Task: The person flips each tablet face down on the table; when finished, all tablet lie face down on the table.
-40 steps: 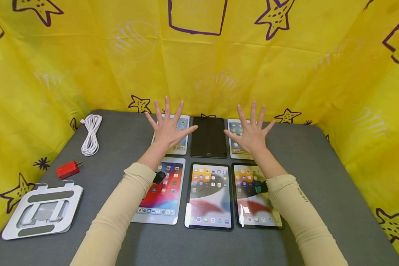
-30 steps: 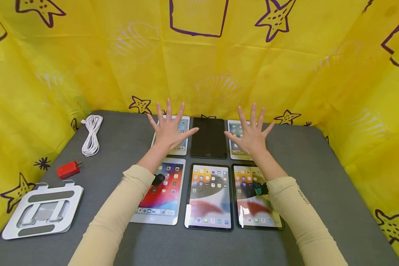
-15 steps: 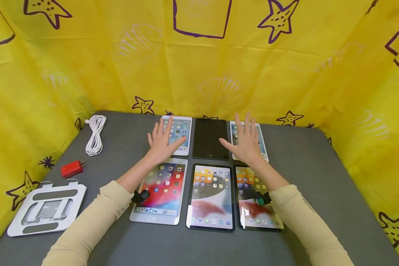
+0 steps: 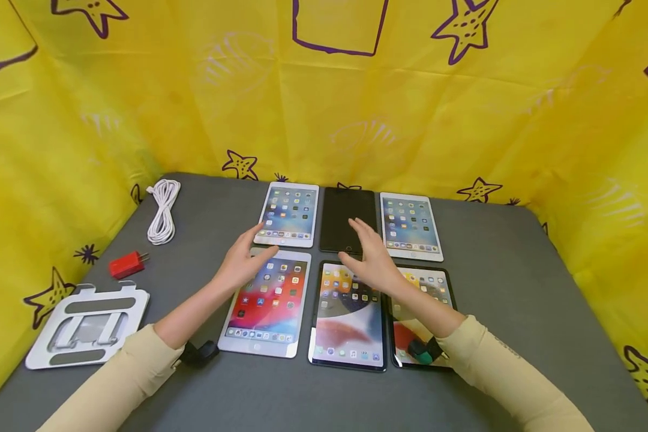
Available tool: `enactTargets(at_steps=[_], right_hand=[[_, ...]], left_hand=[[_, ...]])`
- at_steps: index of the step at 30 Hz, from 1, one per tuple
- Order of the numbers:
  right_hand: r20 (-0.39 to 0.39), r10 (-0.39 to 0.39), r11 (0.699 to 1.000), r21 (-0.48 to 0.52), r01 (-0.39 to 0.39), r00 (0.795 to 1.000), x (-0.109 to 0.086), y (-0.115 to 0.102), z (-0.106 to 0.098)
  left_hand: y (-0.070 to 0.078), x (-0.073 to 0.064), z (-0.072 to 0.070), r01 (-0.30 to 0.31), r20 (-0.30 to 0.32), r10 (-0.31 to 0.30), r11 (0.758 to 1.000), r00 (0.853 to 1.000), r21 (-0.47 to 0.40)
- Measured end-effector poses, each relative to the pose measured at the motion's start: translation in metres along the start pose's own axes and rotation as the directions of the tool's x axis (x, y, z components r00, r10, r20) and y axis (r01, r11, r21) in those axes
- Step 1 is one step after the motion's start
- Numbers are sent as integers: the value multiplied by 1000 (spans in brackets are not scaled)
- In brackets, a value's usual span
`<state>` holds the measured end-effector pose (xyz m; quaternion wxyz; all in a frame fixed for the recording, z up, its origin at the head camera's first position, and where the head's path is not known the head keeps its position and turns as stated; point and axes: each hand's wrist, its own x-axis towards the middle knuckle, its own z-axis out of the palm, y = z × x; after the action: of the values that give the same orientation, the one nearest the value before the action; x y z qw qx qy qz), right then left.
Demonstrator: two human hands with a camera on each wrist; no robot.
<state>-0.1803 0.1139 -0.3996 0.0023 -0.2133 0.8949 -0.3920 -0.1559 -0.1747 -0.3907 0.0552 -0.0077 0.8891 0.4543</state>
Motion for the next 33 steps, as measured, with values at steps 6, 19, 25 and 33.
enactTargets(at_steps=[6,19,25,33], right_hand=[[144,42,970,230,-75,989,-16,-23,17],[436,138,766,522,-375,889,-33,-52,40],[496,186,745,491,-451,848,-42,-57,43],[530,170,677,550,-489,831,-45,-59,46]], left_hand=[[-11,-17,-6,64,54,-61,997,997,-39],[-25,-47,-28,201,251,-145,955,957,-216],[-30,-54,-36,276,333,-157,896,930,-347],[-38,-52,-42,312,380,-148,854,913,-416]])
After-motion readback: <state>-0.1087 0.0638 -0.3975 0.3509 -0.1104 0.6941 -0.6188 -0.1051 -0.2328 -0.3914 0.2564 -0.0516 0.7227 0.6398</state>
